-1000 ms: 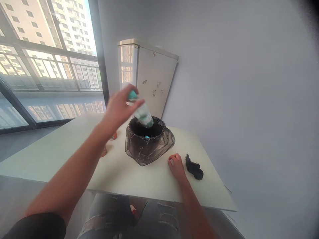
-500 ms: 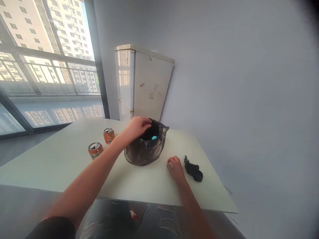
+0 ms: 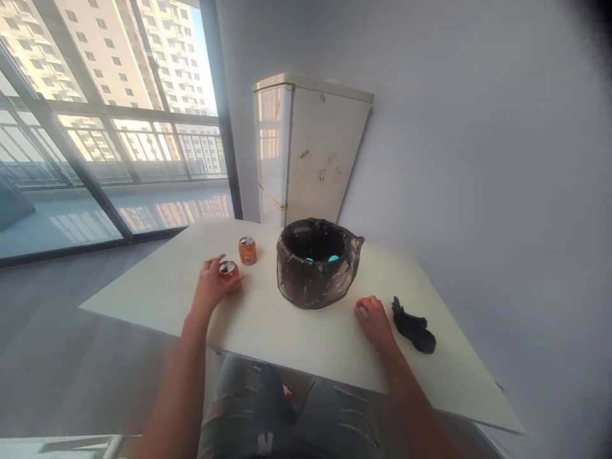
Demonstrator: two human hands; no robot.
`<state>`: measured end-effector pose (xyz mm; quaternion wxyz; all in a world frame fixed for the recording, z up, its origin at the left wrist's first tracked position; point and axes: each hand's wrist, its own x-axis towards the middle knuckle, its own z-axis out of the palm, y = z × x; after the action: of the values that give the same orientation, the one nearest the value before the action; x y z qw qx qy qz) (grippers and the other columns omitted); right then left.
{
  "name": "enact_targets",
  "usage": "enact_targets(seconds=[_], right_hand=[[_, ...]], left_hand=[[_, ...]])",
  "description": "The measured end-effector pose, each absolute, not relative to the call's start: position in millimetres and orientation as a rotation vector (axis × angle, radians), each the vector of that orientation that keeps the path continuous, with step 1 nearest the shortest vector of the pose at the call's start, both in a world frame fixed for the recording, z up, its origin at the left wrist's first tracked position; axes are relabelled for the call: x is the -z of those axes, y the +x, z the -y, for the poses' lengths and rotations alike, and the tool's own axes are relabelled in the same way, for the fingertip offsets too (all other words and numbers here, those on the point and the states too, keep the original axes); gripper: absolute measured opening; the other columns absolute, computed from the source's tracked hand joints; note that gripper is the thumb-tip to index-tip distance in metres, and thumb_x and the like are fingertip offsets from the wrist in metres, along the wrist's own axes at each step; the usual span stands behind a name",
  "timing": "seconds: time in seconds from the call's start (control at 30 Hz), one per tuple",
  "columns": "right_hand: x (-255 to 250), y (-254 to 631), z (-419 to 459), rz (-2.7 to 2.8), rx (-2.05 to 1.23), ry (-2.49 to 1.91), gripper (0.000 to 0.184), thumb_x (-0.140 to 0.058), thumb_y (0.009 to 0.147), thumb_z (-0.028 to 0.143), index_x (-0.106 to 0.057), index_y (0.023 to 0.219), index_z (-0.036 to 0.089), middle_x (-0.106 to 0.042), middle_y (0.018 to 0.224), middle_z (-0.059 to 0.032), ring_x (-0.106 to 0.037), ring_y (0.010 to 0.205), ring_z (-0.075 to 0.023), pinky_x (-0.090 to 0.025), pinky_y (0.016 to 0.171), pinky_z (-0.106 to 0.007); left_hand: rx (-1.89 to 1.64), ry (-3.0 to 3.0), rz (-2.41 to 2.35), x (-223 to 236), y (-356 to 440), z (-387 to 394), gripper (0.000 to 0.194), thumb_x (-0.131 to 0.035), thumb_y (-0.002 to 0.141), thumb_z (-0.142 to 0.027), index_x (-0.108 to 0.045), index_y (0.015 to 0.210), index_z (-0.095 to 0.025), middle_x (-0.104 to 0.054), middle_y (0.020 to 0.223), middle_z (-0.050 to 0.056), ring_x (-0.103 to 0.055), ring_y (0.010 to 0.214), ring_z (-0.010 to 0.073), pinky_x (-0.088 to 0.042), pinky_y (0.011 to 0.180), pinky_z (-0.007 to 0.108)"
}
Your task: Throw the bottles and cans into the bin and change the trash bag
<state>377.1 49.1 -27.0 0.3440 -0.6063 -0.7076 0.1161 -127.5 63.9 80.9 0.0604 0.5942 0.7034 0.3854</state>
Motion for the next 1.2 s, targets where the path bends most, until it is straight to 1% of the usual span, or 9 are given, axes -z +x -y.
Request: enact_targets(seconds=[0.07,0.17,0.27,0.33,0.4,0.57,0.8,1.03,1.2], right_hand=[[28,377,-49,1.834,-0.300,-1.577,0.015,-0.051,0.092,0.031,-0.062,0.085,0.024,-0.060,0.098,-0.0084,-0.055,0.099,-0.0284,-0.047,0.092,-0.044],[28,377,-50,1.839,-0.298,-1.578,0.014,-0.052,0.091,0.031,-0.062,0.085,0.023,-0.060,0.098,-0.0084,-0.055,0.100,-0.0285,-0.047,0.093,-0.044],[27,376,-49,1.846,-0.294,-1.586,0.014,-0.051,0.092,0.030,-0.062,0.085,0.023,-0.061,0.098,-0.0086,-0.055,0.100,-0.0286,-0.047,0.093,-0.044],[26,376,-48,1.848,-0.289,-1.593,0.014,-0.051,0.093,0.029,-0.062,0.086,0.024,-0.061,0.098,-0.0086,-0.055,0.101,-0.0285,-0.047,0.093,-0.043],[25,376,-47,1.851,-0.287,-1.597,0.014,-0.050,0.093,0.028,-0.063,0.088,0.024,-0.061,0.099,-0.0084,-0.055,0.101,-0.0283,-0.048,0.093,-0.042],[22,375,-46,1.858,-0.288,-1.596,0.015,-0.050,0.093,0.027,-0.064,0.089,0.024,-0.061,0.098,-0.0080,-0.055,0.101,-0.0280,-0.048,0.092,-0.042],[21,373,-46,1.857,-0.299,-1.590,0.014,-0.050,0.093,0.026,-0.062,0.087,0.024,-0.061,0.099,-0.0077,-0.055,0.101,-0.0277,-0.048,0.092,-0.041],[17,373,-45,1.837,-0.332,-1.585,0.012,-0.052,0.093,0.026,-0.061,0.086,0.024,-0.061,0.099,-0.0080,-0.053,0.101,-0.0283,-0.047,0.092,-0.043],[16,373,-44,1.842,-0.328,-1.584,0.011,-0.051,0.092,0.025,-0.061,0.086,0.024,-0.060,0.099,-0.0077,-0.053,0.101,-0.0280,-0.047,0.093,-0.043]], left_hand=[[-1.153,1.757,-2.102,-66,-128,-67,0.062,-0.077,0.078,-0.041,-0.060,0.135,-0.023,-0.065,0.128,0.013,-0.068,0.112,0.0320,-0.054,0.103,0.047],[-1.361,1.660,-2.188,-70,-122,-65,0.057,-0.077,0.079,-0.041,-0.062,0.131,-0.023,-0.069,0.119,0.011,-0.070,0.106,0.0302,-0.056,0.100,0.047],[-1.746,1.594,-2.077,-104,-101,-56,0.062,-0.079,0.081,-0.045,-0.058,0.136,-0.026,-0.068,0.124,0.008,-0.070,0.109,0.0274,-0.058,0.099,0.045],[-1.974,1.582,-1.816,-139,-79,-50,0.068,-0.081,0.082,-0.044,-0.053,0.142,-0.029,-0.065,0.132,0.007,-0.070,0.110,0.0244,-0.059,0.099,0.042],[-2.048,1.656,-1.488,-176,-51,-48,0.070,-0.083,0.082,-0.043,-0.052,0.144,-0.031,-0.064,0.134,0.007,-0.070,0.111,0.0234,-0.061,0.097,0.040],[-1.817,2.020,-1.164,-232,12,-67,0.063,-0.083,0.082,-0.043,-0.061,0.141,-0.032,-0.066,0.136,0.006,-0.068,0.117,0.0247,-0.059,0.100,0.040],[-1.353,2.245,-1.334,-233,37,-103,0.050,-0.081,0.082,-0.052,-0.074,0.123,-0.025,-0.072,0.129,0.007,-0.068,0.119,0.0298,-0.051,0.110,0.048],[-1.346,2.239,-1.395,-232,28,-101,0.033,-0.072,0.092,-0.047,-0.077,0.117,-0.026,-0.075,0.121,0.006,-0.070,0.113,0.0263,-0.052,0.107,0.046],[-1.670,1.983,-1.653,-217,-12,-124,0.029,-0.061,0.098,-0.043,-0.072,0.116,-0.023,-0.074,0.117,0.006,-0.071,0.107,0.0234,-0.056,0.096,0.039]])
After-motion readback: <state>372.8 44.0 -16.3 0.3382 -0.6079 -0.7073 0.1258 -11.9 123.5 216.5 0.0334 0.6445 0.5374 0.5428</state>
